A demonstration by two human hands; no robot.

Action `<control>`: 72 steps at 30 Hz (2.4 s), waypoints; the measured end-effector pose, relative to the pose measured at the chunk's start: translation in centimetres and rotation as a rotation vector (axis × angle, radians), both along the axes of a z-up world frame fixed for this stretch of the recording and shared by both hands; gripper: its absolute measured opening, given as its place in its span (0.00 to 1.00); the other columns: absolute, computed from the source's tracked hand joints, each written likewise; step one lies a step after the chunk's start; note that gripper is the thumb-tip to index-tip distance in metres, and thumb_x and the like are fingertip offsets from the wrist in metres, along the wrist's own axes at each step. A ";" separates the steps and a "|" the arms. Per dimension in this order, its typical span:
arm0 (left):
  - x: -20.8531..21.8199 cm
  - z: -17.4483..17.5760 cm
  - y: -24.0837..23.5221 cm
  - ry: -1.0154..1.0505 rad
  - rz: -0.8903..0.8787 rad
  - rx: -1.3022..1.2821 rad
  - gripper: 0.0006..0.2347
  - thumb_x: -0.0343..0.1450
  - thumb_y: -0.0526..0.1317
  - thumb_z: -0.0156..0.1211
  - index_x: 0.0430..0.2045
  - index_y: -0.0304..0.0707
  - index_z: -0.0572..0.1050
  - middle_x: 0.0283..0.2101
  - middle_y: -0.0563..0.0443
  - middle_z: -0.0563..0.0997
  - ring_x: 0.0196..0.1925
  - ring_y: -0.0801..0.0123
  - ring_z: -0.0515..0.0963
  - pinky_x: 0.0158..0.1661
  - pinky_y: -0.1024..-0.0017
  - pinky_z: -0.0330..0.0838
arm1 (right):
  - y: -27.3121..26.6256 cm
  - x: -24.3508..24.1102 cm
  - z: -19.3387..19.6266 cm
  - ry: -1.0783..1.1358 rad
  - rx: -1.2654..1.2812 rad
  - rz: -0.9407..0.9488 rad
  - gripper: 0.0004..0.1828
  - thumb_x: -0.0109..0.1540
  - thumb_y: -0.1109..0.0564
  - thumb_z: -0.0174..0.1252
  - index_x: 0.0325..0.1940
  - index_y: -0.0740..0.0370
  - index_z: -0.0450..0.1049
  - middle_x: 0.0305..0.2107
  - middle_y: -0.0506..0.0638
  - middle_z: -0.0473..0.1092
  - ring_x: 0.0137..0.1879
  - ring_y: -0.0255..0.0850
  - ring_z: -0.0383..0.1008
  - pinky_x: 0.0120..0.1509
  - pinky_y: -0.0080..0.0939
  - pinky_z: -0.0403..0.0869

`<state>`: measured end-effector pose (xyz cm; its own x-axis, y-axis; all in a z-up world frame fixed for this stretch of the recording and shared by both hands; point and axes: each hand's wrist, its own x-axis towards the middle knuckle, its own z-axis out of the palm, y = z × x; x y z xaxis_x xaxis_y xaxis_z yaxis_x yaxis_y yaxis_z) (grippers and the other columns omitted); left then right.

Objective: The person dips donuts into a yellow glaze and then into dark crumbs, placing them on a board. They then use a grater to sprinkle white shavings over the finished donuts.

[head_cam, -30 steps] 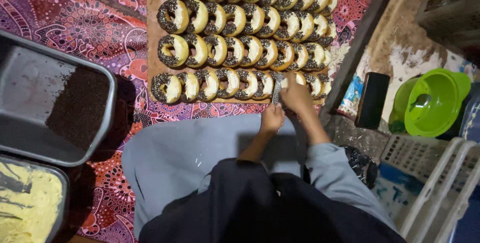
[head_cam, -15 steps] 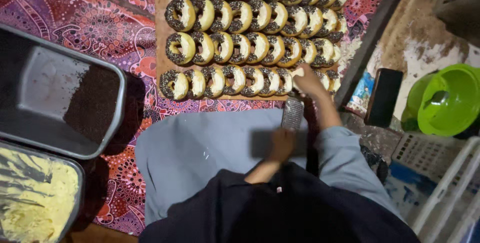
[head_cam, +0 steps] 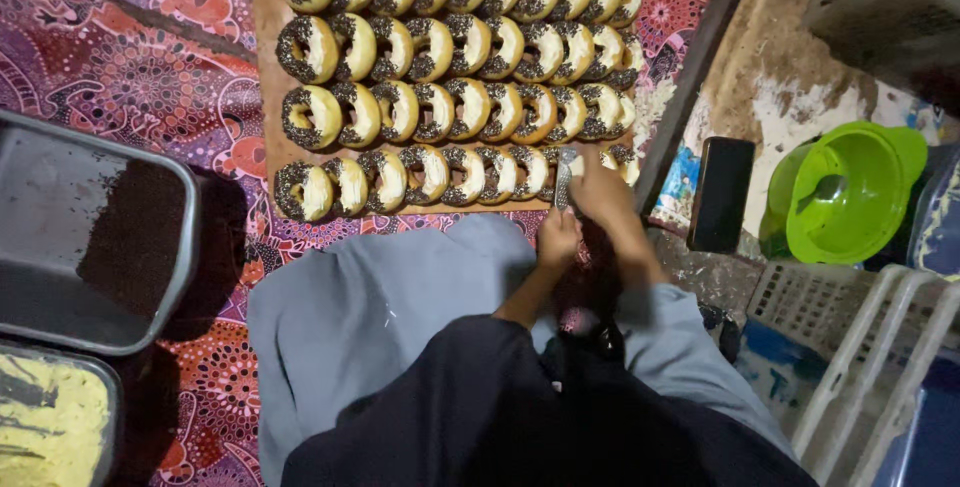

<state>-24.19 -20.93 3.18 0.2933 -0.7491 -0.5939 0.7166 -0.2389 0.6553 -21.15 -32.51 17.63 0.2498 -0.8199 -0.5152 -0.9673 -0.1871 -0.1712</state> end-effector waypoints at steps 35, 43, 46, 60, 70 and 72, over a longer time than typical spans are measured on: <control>-7.3 -4.1 -0.1 -0.690 -0.132 -0.062 0.12 0.77 0.39 0.52 0.24 0.30 0.70 0.24 0.31 0.74 0.28 0.39 0.75 0.32 0.49 0.67 | 1.2 -5.9 0.0 -0.088 -0.404 0.156 0.29 0.67 0.53 0.56 0.74 0.54 0.64 0.32 0.65 0.75 0.34 0.64 0.77 0.39 0.62 0.75; -6.4 -1.9 0.7 -0.530 -0.209 -0.009 0.13 0.75 0.40 0.51 0.25 0.26 0.71 0.28 0.24 0.76 0.32 0.34 0.77 0.33 0.48 0.68 | 0.1 -7.0 -4.1 0.102 -0.496 0.210 0.29 0.64 0.54 0.58 0.71 0.56 0.67 0.28 0.62 0.75 0.28 0.56 0.78 0.30 0.55 0.76; -7.1 -1.4 1.6 -0.529 -0.189 0.031 0.12 0.76 0.40 0.51 0.28 0.26 0.72 0.31 0.24 0.76 0.34 0.34 0.77 0.35 0.49 0.69 | -0.7 -7.0 -4.5 0.067 -0.499 0.218 0.28 0.64 0.56 0.58 0.69 0.55 0.69 0.30 0.62 0.76 0.31 0.56 0.78 0.33 0.55 0.77; -1.9 4.6 19.8 0.210 -0.303 -0.024 0.12 0.77 0.41 0.46 0.27 0.34 0.72 0.21 0.45 0.73 0.17 0.64 0.71 0.18 0.67 0.64 | 3.2 -11.2 1.9 -1.431 0.257 -0.954 0.27 0.70 0.57 0.49 0.75 0.52 0.58 0.31 0.55 0.71 0.19 0.37 0.63 0.19 0.36 0.59; 10.5 9.4 20.2 0.047 -0.029 0.050 0.17 0.79 0.45 0.44 0.22 0.33 0.69 0.15 0.47 0.71 0.12 0.69 0.68 0.15 0.71 0.63 | 10.4 -9.9 3.7 -1.372 0.346 -0.444 0.32 0.67 0.55 0.52 0.77 0.47 0.59 0.48 0.58 0.74 0.40 0.51 0.75 0.40 0.47 0.74; 13.8 9.6 21.0 -0.001 0.055 0.017 0.15 0.79 0.43 0.43 0.22 0.34 0.68 0.15 0.48 0.71 0.13 0.70 0.67 0.15 0.72 0.63 | 11.4 -9.0 3.2 -0.495 -0.520 0.235 0.32 0.65 0.51 0.58 0.74 0.48 0.62 0.57 0.62 0.74 0.55 0.60 0.77 0.54 0.55 0.76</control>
